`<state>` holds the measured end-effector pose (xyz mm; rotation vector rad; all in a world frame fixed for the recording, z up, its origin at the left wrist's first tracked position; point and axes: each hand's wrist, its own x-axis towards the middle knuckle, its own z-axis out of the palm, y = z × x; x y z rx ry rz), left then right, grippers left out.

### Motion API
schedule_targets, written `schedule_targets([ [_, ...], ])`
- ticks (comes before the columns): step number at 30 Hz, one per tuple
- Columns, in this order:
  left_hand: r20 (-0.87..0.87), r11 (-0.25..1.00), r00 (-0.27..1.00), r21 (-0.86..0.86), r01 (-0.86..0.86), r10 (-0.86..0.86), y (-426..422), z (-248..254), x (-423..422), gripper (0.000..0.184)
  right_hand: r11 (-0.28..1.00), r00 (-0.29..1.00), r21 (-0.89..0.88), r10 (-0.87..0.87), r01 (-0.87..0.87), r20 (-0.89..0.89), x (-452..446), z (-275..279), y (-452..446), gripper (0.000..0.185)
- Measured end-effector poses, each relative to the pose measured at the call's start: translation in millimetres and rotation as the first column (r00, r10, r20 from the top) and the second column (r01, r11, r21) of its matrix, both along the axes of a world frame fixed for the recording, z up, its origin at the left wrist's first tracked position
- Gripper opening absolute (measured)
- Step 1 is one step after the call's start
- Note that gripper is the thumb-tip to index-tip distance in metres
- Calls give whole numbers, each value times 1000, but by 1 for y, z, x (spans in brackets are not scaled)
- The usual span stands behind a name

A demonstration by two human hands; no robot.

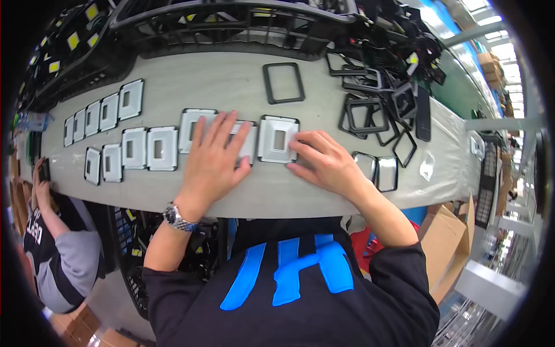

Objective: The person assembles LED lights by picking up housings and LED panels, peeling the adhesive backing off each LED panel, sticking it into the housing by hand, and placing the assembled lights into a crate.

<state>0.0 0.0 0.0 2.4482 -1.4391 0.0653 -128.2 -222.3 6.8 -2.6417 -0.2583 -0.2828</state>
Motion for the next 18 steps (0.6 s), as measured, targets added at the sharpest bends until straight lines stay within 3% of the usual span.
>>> schedule_targets([
  [2, -17, 1000, 1000, -25, -8, 8, -4, -7, 6, 55, 1000, 999, -10, 3, -3, -37, 2, 6, -3, 33],
  [5, 26, 1000, 1000, -8, -16, 16, 16, 3, 11, 55, 999, 995, 16, 42, -43, 94, 8, -1, 19, 34],
  [10, 39, 997, 997, -45, -67, 69, 17, -3, 14, 49, 997, 990, -24, 81, -78, 115, 21, -9, 32, 34],
  [17, 94, 993, 994, -92, 70, -61, -46, 24, 1, 43, 976, 961, 19, 211, -218, 176, 21, 5, 1, 36],
  [18, 129, 990, 988, -97, 102, -89, -60, 24, 0, 41, 988, 950, -63, 151, -139, 275, 19, 11, -21, 35],
])
